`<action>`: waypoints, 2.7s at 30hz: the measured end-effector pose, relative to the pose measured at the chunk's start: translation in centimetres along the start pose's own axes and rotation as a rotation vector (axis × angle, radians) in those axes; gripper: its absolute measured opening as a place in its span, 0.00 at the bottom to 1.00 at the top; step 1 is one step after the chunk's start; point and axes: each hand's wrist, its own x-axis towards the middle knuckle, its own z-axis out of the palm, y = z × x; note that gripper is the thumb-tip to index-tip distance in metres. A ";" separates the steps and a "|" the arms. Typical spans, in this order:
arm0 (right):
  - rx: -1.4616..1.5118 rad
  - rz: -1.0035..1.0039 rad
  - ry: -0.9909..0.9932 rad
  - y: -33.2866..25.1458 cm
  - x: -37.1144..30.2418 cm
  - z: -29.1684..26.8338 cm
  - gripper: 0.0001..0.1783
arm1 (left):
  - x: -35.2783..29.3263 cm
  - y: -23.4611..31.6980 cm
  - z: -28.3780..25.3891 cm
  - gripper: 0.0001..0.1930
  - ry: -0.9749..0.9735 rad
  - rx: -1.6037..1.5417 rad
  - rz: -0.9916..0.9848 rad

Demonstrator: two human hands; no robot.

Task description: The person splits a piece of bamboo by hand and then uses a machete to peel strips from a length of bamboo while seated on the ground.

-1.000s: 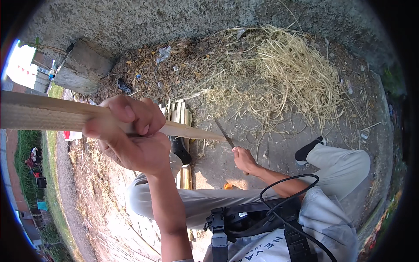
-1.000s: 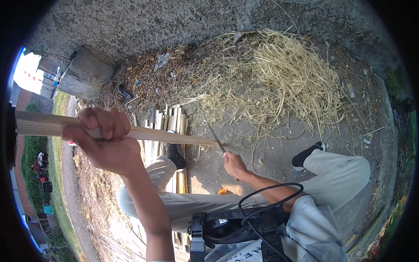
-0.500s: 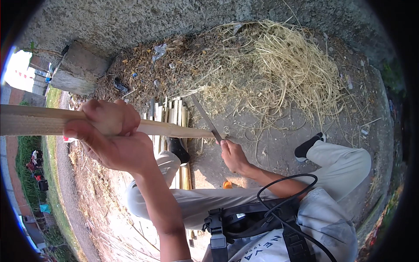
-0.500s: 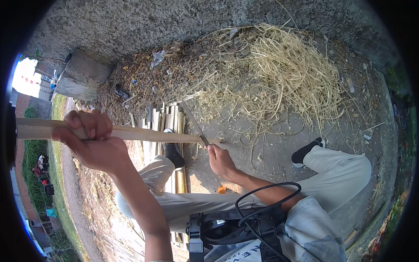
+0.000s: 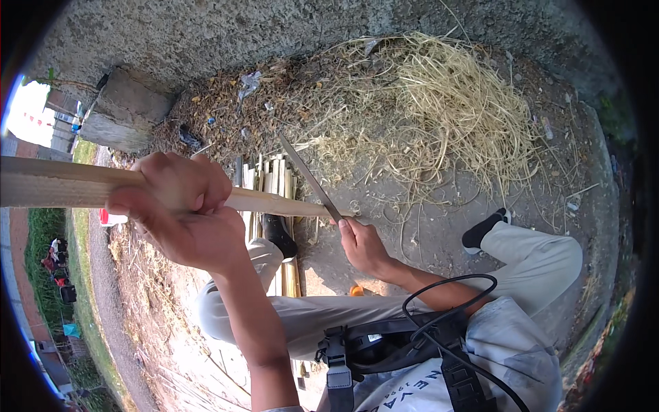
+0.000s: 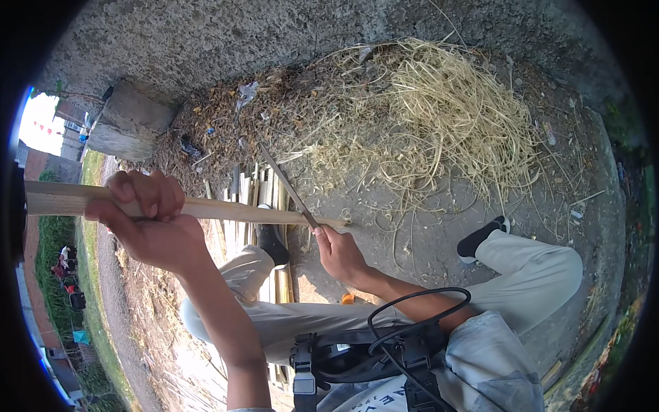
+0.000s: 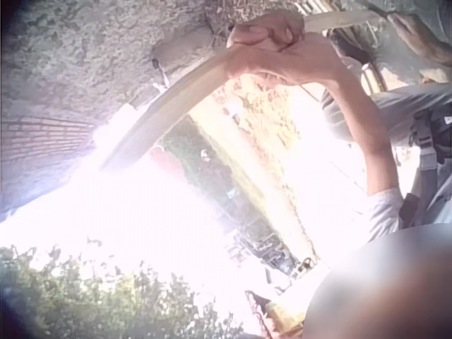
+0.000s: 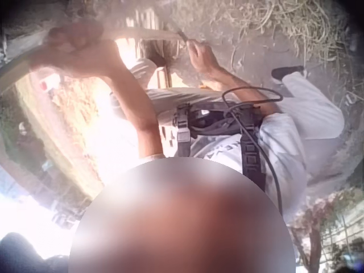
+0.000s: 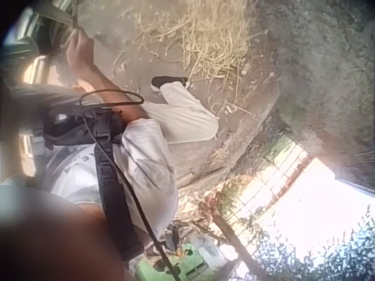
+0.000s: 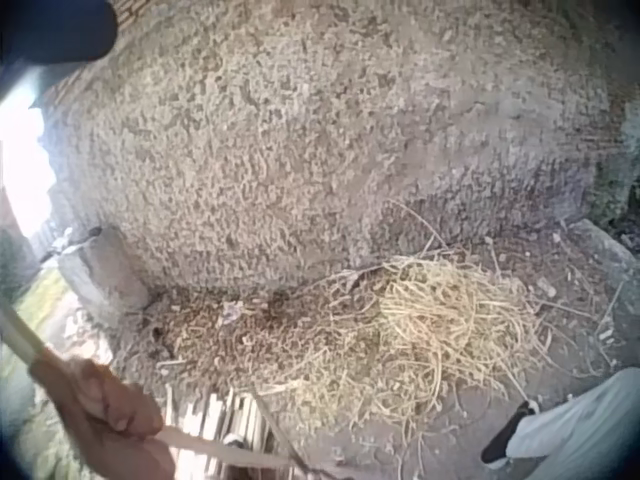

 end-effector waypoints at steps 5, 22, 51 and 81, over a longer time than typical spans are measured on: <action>0.087 -0.154 -0.106 -3.2 -0.1 -1.5 0.17 | 1.4 -0.4 -3.7 0.25 -0.390 -0.424 -0.079; -0.159 -0.148 -0.038 4.3 -1.5 -1.2 0.17 | 0.3 -0.3 0.4 0.26 -0.076 -0.177 -0.134; -0.379 0.132 -0.111 12.6 -0.9 -0.4 0.16 | -0.6 1.7 -4.5 0.25 0.054 -0.128 -0.040; -0.408 0.339 -0.203 12.7 -1.4 0.5 0.17 | 0.5 1.1 -4.1 0.23 0.183 -0.032 0.014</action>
